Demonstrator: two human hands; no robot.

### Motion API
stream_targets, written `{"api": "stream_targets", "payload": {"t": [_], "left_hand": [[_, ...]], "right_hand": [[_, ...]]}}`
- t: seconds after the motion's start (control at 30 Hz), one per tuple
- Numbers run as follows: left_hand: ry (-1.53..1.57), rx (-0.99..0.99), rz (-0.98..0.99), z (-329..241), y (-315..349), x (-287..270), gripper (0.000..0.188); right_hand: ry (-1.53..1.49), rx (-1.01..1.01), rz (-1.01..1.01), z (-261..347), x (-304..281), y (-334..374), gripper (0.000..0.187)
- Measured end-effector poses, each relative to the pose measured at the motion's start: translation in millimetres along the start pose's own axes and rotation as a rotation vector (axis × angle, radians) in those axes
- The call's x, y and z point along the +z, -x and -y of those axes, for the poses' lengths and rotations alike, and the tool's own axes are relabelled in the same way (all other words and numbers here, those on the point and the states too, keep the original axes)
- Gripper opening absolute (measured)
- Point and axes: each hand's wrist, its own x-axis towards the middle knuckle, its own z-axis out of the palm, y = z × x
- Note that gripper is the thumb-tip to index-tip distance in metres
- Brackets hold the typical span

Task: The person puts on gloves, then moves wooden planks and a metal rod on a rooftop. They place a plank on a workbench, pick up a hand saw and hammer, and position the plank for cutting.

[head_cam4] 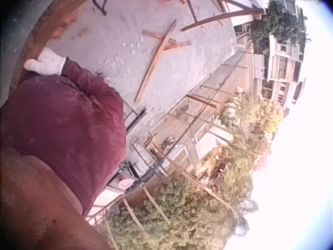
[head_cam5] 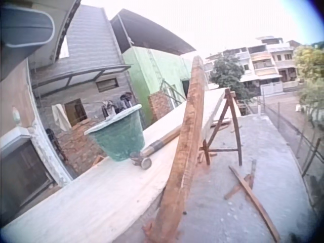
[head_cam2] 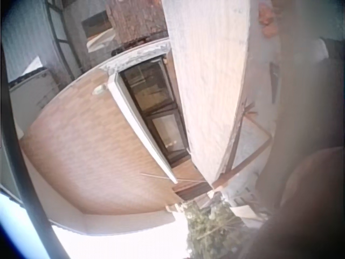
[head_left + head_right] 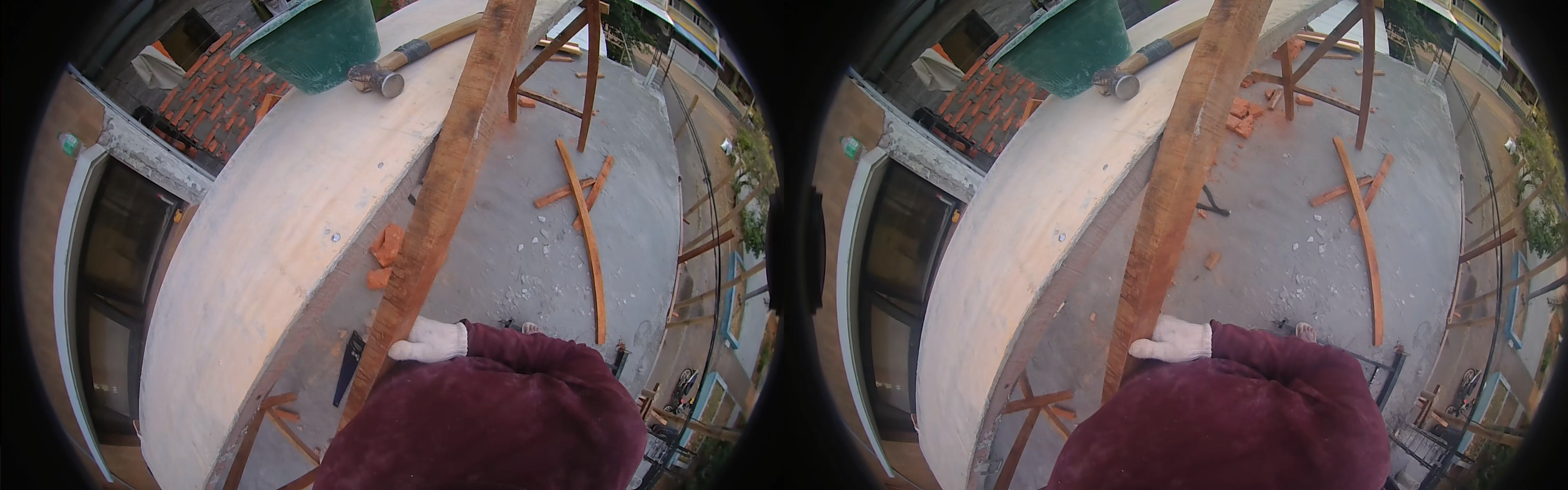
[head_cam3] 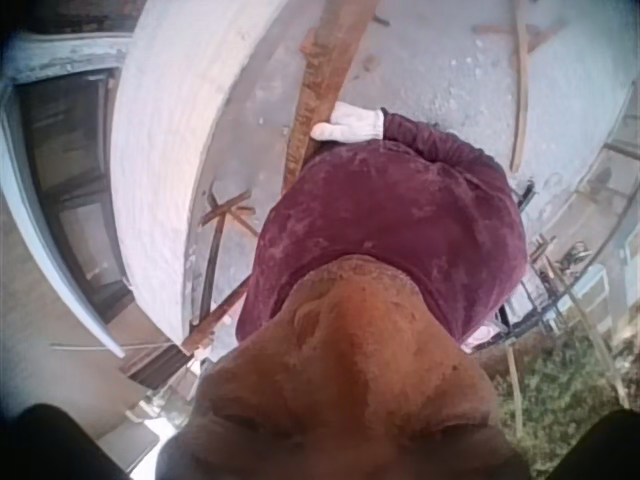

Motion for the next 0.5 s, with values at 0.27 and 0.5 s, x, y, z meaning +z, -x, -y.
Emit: {"api": "stream_targets", "payload": {"t": [0.27, 0.5], "left_hand": [[0.015, 0.011, -0.007, -1.5, 1.9, 8.1, 0.068], [-0.046, -0.035, 0.032, -1.4, 22.7, -4.9, 0.088]], "right_hand": [[-0.305, 0.304, 0.036, 29.6, -27.1, 16.4, 0.056], [-0.215, 0.414, 0.185, 58.2, -36.8, 3.4, 0.058]]}}
